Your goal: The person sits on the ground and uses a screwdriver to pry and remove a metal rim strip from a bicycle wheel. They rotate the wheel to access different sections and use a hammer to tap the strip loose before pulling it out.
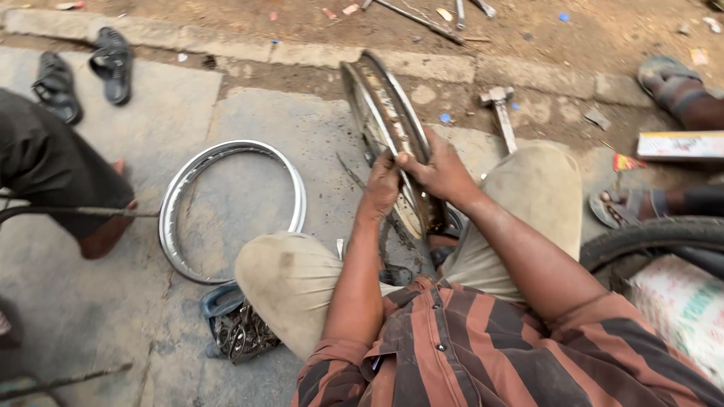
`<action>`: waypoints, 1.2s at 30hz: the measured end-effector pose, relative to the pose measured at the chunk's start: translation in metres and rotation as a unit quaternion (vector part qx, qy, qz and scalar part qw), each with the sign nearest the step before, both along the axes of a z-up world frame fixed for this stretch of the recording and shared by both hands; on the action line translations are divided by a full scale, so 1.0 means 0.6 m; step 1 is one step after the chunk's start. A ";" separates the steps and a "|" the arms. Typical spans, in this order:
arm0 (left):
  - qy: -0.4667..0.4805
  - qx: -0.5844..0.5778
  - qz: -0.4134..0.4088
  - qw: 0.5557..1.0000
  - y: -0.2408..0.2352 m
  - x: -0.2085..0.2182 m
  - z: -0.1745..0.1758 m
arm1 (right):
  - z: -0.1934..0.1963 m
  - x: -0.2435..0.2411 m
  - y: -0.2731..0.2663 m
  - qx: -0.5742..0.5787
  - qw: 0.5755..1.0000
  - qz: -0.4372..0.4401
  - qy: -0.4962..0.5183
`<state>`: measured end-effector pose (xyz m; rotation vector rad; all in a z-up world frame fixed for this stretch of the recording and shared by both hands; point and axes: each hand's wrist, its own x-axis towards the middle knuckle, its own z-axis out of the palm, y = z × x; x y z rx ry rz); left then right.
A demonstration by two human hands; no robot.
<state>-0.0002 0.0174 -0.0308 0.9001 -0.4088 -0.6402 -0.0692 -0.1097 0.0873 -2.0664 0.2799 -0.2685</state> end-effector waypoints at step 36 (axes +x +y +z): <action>0.022 -0.018 -0.019 0.999 -0.020 -0.001 -0.012 | 0.055 -0.055 -0.004 -0.313 0.935 0.054 -0.159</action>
